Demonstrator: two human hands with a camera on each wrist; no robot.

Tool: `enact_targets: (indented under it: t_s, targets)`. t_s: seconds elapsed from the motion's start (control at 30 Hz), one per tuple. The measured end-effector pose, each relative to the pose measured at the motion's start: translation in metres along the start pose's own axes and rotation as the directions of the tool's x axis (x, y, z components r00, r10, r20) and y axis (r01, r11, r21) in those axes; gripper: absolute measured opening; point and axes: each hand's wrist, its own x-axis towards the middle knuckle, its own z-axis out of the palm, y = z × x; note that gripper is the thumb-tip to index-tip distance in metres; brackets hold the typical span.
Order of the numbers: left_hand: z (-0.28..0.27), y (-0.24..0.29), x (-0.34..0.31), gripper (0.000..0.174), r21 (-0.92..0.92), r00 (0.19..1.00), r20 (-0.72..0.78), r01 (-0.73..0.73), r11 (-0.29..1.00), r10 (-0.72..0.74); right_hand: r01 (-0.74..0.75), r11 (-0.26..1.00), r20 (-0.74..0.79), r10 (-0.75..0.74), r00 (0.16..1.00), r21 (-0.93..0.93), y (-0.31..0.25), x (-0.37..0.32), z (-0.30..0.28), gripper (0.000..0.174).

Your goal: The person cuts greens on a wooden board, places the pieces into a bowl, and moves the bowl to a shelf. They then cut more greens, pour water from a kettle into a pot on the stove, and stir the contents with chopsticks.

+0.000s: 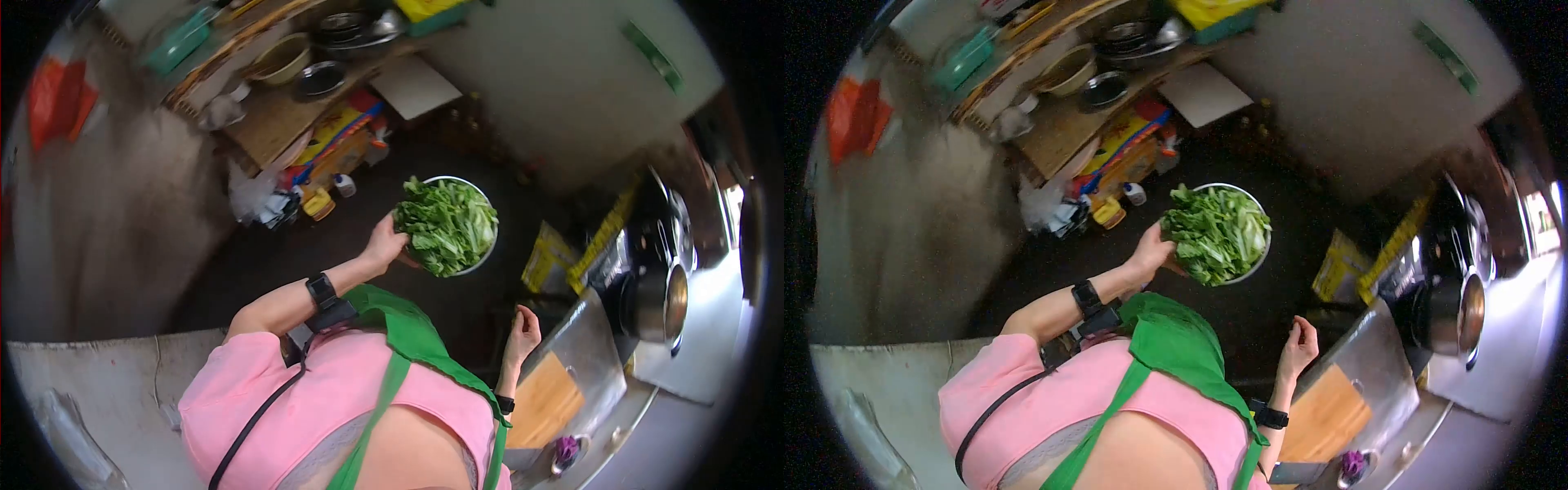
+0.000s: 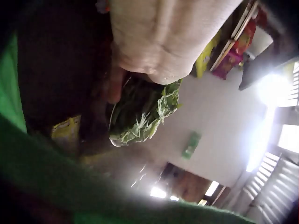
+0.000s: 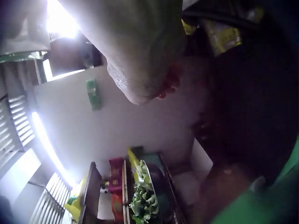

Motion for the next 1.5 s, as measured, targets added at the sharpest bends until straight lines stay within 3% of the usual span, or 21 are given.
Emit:
enact_targets:
  t_s: [0.17,0.2,0.27,0.37,0.43,0.5,0.6,0.67,0.73,0.83,0.93,1.0,1.07,1.13,1.2,1.27,1.3,1.33,1.4,1.43,1.5]
  targets:
    - [-0.168,0.036,0.026,0.038,-0.112,0.962,-0.272,-0.005,0.994,-0.026,0.054,0.999,0.215,-0.053,0.975,0.005,-0.051,0.016,0.147,0.012]
    - [-0.158,0.038,0.000,0.035,-0.099,0.941,-0.337,-0.028,0.995,-0.007,0.105,0.994,0.261,-0.111,0.959,0.039,-0.053,0.014,0.130,0.012]
    - [-0.211,0.041,0.018,0.036,-0.082,0.928,-0.372,-0.027,0.996,-0.006,0.142,0.988,0.268,-0.153,0.951,0.058,-0.067,0.019,0.178,0.012]
    - [-0.287,0.055,0.036,0.045,-0.047,0.921,-0.390,-0.027,0.999,0.006,0.177,0.984,0.414,-0.147,0.898,-0.034,-0.099,0.013,0.238,0.010]
    - [-0.328,0.058,0.052,0.044,-0.062,0.891,-0.450,-0.100,0.993,0.061,0.213,0.975,0.476,-0.158,0.865,-0.064,-0.109,0.009,0.271,0.010]
    - [-0.349,0.053,0.074,0.042,-0.120,0.864,-0.500,-0.129,0.984,0.053,0.222,0.969,0.534,-0.132,0.835,-0.107,-0.111,0.011,0.286,0.010]
    - [-0.386,0.056,0.097,0.041,-0.113,0.871,-0.490,-0.035,0.993,-0.025,0.279,0.951,0.621,-0.142,0.771,-0.129,-0.106,0.012,0.311,0.015]
    - [-0.403,0.047,0.114,0.039,-0.149,0.859,-0.512,-0.114,0.982,0.022,0.282,0.939,0.666,-0.082,0.741,-0.197,-0.102,0.016,0.319,0.015]
    - [-0.404,0.044,0.129,0.038,-0.155,0.851,-0.525,-0.115,0.981,0.017,0.337,0.923,0.706,-0.114,0.699,-0.185,-0.105,0.024,0.325,0.015]
    - [-0.407,0.039,0.151,0.043,-0.329,0.776,-0.626,-0.172,0.929,-0.078,0.409,0.890,0.780,-0.109,0.617,-0.200,-0.119,0.040,0.335,0.015]
    - [-0.406,0.044,0.159,0.044,-0.379,0.784,-0.607,-0.141,0.915,-0.131,0.442,0.879,0.825,-0.112,0.554,-0.177,-0.117,0.060,0.354,0.015]
    - [-0.400,0.055,0.154,0.044,-0.399,0.784,-0.604,-0.139,0.906,-0.146,0.527,0.845,0.856,-0.201,0.476,-0.094,-0.115,0.075,0.365,0.017]
    - [-0.399,0.056,0.152,0.043,-0.420,0.779,-0.605,-0.138,0.897,-0.164,0.565,0.819,0.906,-0.162,0.390,-0.097,-0.122,0.091,0.379,0.016]
    - [-0.399,0.052,0.146,0.041,-0.355,0.816,-0.575,-0.177,0.918,-0.065,0.591,0.806,0.941,-0.188,0.281,-0.016,-0.124,0.098,0.396,0.017]
    - [-0.403,0.047,0.140,0.038,-0.423,0.793,-0.591,-0.151,0.894,-0.146,0.582,0.812,0.960,-0.195,0.202,0.042,-0.128,0.100,0.418,0.020]
    - [-0.415,0.027,0.138,0.053,-0.508,0.869,-0.487,-0.203,0.837,-0.085,0.570,0.811,0.974,-0.212,0.073,0.134,-0.134,0.095,0.441,0.021]
    - [-0.408,0.030,0.132,0.045,-0.492,0.821,-0.553,-0.185,0.850,-0.142,0.578,0.786,0.966,-0.257,-0.013,0.217,-0.137,0.092,0.450,0.022]
    - [-0.406,0.025,0.123,0.045,-0.497,0.803,-0.576,-0.198,0.845,-0.151,0.575,0.783,0.965,-0.258,-0.047,0.237,-0.143,0.086,0.460,0.022]
    - [-0.407,0.017,0.100,0.029,-0.496,0.775,-0.615,-0.238,0.835,-0.144,0.602,0.731,0.941,-0.174,-0.292,0.322,-0.156,0.069,0.483,0.024]
    - [-0.409,0.014,0.083,0.013,-0.548,0.730,-0.668,-0.356,0.757,-0.140,0.577,0.730,0.913,-0.160,-0.376,0.366,-0.152,0.054,0.499,0.023]
    - [-0.408,0.002,0.044,0.008,-0.555,0.656,-0.740,-0.472,0.685,-0.148,0.603,0.669,0.862,-0.114,-0.494,0.434,-0.167,0.036,0.523,0.021]
